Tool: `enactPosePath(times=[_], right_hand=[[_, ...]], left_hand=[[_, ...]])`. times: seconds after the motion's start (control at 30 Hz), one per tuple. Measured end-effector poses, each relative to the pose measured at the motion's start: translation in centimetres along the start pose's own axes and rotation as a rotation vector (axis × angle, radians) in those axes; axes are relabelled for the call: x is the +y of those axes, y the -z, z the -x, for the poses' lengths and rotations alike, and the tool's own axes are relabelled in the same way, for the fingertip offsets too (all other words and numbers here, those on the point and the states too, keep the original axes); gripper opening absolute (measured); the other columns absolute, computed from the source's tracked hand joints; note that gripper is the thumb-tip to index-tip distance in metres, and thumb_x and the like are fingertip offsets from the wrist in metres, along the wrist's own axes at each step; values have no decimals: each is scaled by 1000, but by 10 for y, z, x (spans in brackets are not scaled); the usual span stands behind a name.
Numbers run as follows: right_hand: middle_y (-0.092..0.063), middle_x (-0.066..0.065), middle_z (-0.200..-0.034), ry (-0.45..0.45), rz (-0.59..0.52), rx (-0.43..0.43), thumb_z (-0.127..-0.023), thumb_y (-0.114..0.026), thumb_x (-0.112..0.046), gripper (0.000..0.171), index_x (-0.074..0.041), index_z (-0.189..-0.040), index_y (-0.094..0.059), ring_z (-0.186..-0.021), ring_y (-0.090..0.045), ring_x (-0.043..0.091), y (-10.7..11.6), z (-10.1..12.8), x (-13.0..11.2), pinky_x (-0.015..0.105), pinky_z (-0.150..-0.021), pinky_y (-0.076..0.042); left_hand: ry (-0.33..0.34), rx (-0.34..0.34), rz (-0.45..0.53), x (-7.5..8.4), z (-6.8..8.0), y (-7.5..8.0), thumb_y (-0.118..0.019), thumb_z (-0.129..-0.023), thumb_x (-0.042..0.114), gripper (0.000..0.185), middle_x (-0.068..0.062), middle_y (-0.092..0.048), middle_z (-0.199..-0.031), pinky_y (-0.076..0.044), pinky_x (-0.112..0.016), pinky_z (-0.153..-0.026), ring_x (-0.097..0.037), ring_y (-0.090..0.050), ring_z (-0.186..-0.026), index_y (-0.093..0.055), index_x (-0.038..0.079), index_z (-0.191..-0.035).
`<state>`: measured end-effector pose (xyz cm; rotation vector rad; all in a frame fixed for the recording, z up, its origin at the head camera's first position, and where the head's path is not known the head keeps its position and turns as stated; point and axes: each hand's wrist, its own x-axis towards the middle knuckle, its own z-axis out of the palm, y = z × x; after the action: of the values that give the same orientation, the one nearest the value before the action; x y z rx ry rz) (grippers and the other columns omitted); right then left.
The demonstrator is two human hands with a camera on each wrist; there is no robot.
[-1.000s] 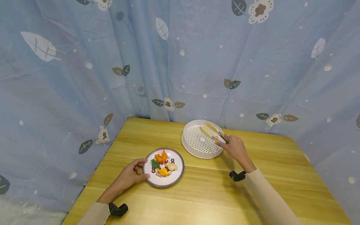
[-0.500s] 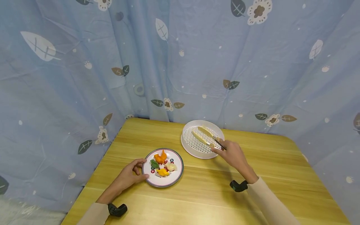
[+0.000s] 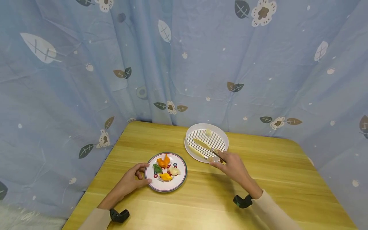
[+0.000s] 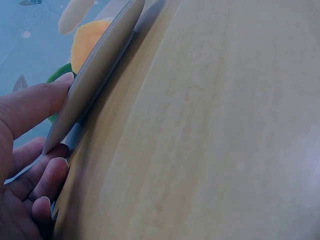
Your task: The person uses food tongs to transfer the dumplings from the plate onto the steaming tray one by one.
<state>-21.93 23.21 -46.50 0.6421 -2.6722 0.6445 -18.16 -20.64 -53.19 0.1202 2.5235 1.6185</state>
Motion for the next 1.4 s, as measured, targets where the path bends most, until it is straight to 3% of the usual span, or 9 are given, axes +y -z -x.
enactPosePath(times=[0.33,0.6,1.4], right_hand=[[-51,-9,-71,52,-18,-32,-84,-84,-46,58,-6,-125,-74,-60,-39,5,-9,10,-12,25,-56,-37],[-52,-8,-72,25,-33,-97,-86,-80,-51,68,-6,-134,-68,-62,-40,5,-15,19,-23,25,-58,-38],[-58,-10,-78,135,-84,-121,-86,-79,-52,65,-7,-131,-71,-61,-39,-1,-31,45,-35,21,-58,-40]], left_hand=[[13,7,13,0,0,1,-90,-81,23,67,-10,-56,-114,-42,-28,-69,-24,-50,-89,-59,13,-139],[4,19,-4,0,0,0,-91,-80,23,66,-9,-57,-113,-42,-27,-68,-23,-50,-89,-60,13,-137],[10,28,-23,0,0,-1,-91,-80,24,67,-8,-57,-114,-42,-27,-69,-23,-49,-90,-60,14,-138]])
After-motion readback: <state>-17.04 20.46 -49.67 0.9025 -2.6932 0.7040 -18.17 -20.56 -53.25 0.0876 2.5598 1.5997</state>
